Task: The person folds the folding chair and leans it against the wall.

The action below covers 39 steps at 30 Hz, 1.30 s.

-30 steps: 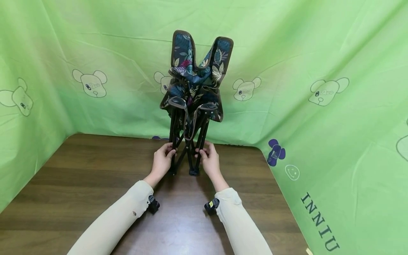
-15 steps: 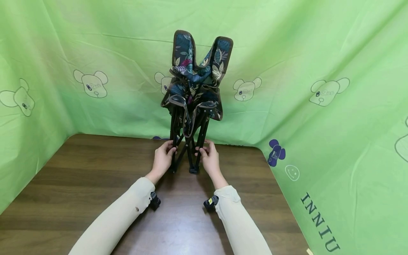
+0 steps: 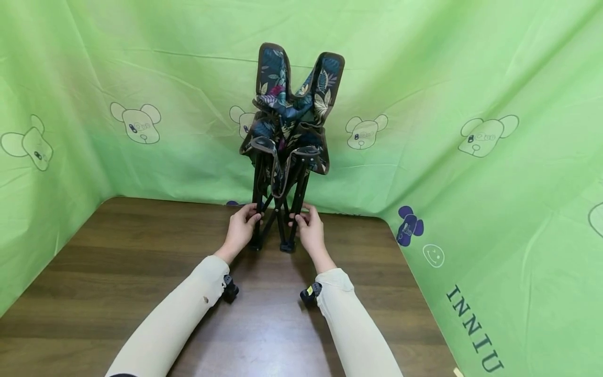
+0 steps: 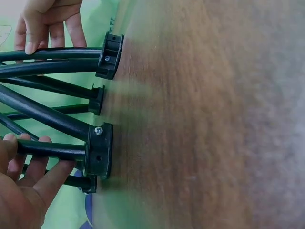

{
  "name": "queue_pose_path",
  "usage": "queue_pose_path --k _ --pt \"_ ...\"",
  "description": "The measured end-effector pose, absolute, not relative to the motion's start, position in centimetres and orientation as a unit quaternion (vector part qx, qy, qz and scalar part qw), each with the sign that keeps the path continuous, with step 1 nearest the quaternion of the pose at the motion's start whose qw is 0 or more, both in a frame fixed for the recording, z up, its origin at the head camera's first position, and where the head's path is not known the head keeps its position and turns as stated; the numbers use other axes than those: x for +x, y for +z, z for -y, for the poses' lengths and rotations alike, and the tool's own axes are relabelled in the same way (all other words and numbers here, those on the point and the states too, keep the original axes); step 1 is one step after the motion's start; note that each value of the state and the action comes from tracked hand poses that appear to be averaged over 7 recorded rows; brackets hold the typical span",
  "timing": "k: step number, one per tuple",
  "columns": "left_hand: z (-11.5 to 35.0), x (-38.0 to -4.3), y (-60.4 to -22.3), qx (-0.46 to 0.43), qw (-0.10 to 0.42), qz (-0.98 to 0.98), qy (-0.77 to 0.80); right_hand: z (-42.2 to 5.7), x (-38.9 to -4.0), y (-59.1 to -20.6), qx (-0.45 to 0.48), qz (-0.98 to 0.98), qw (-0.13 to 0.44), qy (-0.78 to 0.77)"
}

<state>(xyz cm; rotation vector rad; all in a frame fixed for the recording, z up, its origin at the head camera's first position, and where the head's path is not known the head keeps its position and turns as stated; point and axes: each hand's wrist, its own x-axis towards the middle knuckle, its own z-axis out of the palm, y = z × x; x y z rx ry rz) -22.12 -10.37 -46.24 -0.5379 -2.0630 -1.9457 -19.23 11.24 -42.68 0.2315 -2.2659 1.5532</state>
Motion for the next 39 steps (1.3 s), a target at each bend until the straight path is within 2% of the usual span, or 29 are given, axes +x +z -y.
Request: queue_pose_path --k 13,26,39 --pt "9.9 -22.0 -46.1 -0.172 0.162 0.740 -0.629 -11.1 -19.1 -43.2 0.083 0.828 0.229 0.505" --pt "9.7 -21.4 -45.7 -0.157 0.152 0.763 -0.608 -11.1 -18.8 -43.1 0.071 0.828 0.212 0.515" --pt "9.3 -21.4 -45.6 -0.140 0.170 0.773 -0.595 -11.0 -18.7 -42.8 0.071 0.832 0.201 0.513"
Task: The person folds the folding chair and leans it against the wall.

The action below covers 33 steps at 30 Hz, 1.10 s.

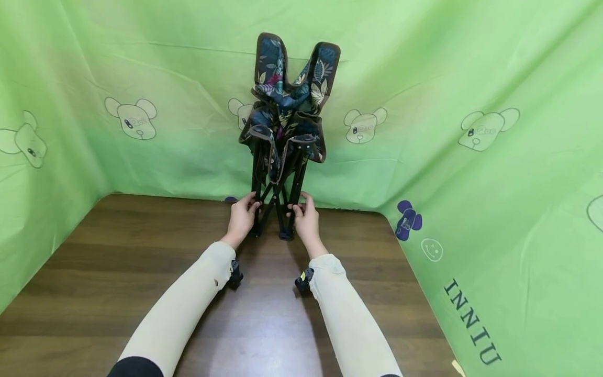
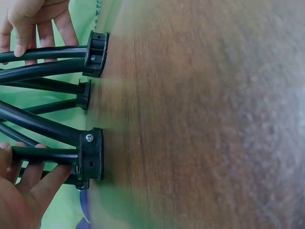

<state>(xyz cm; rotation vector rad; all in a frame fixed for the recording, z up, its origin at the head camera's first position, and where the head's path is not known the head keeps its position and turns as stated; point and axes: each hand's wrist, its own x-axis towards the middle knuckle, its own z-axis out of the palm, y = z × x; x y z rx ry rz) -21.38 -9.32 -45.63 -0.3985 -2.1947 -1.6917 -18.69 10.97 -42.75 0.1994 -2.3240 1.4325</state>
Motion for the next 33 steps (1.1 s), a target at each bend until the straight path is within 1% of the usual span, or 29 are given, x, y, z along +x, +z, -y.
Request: queue_pose_path --k 8,17,24,33 --pt "10.2 -21.4 -45.5 -0.133 0.176 0.773 -0.595 -10.4 -19.1 -42.8 0.072 0.837 0.180 0.511" --pt "10.2 -21.5 -45.6 -0.133 0.178 0.774 -0.593 -10.5 -19.3 -42.8 0.078 0.831 0.178 0.521" --pt "10.2 -21.5 -45.7 -0.122 0.158 0.772 -0.603 -10.6 -19.0 -42.7 0.065 0.834 0.181 0.518" --pt "10.5 -21.4 -46.2 -0.124 0.193 0.764 -0.603 -10.9 -18.8 -42.7 0.065 0.843 0.190 0.499"
